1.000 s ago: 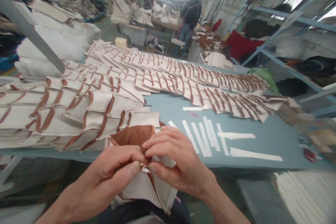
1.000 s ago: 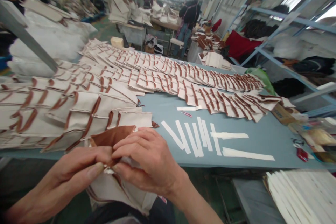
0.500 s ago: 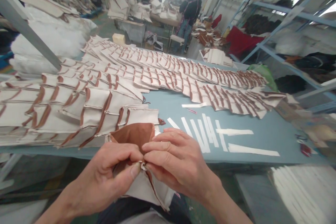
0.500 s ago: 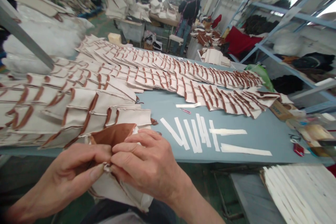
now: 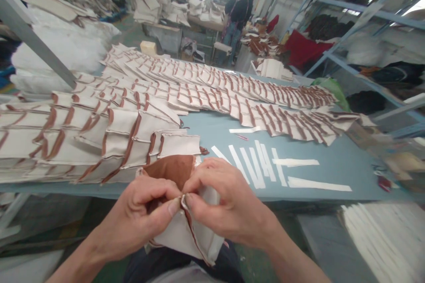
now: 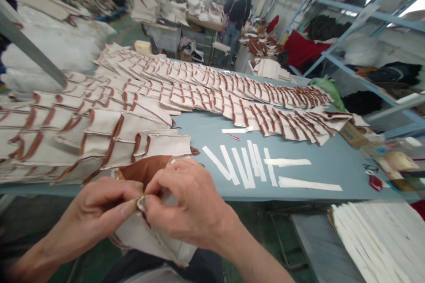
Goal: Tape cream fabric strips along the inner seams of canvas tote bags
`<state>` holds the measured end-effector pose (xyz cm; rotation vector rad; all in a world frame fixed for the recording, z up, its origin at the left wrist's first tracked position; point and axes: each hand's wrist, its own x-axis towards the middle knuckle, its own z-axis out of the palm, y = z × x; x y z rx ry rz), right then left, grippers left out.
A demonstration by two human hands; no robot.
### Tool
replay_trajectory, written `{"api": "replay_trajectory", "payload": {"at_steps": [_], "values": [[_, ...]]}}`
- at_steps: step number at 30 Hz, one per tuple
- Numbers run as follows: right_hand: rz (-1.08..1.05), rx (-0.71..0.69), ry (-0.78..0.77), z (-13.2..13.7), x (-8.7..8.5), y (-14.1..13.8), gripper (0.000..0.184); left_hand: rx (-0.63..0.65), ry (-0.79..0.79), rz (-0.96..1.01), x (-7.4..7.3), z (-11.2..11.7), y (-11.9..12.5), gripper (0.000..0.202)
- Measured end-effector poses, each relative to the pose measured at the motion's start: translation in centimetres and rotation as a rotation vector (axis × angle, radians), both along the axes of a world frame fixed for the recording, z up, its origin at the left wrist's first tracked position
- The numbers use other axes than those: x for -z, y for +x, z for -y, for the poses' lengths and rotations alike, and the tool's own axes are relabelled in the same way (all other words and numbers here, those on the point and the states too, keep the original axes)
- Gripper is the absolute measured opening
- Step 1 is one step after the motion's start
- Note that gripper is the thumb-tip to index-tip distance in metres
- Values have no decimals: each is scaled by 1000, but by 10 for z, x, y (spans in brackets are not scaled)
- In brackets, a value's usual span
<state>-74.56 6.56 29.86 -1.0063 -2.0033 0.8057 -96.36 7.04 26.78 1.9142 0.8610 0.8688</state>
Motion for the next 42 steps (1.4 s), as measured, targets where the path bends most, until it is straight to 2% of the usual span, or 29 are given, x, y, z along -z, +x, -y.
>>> {"api": "replay_trajectory", "payload": {"at_steps": [5,9,15,19,22,27,31,34,38,42], "values": [[-42,-158,-209,-15,-3,3,17,-4,-17,-22,-10,-2,5,32],[-43,-245,-194,-21,1,5,15,-15,-95,-5,-10,-1,6,29],[5,-242,-210,-23,-5,4,15,-23,-167,-71,-10,-5,10,27],[-39,-238,-343,-28,-8,2,15,13,-195,-103,-15,-8,11,22],[-83,-201,-419,-31,-6,3,18,14,-146,-67,-14,-9,10,24],[82,-153,-299,-28,-4,5,13,-115,-28,-39,-2,-8,5,28],[155,-161,-176,-24,-4,0,14,-133,-73,-67,-4,-9,1,30],[172,-138,-76,-23,-4,-4,17,-66,-206,-58,-7,-12,-5,33],[110,-187,-51,-24,-1,-5,14,146,-435,-8,-5,-14,-21,35],[102,-257,-107,-29,4,-4,11,229,-486,-11,-7,-14,-32,41]]}}
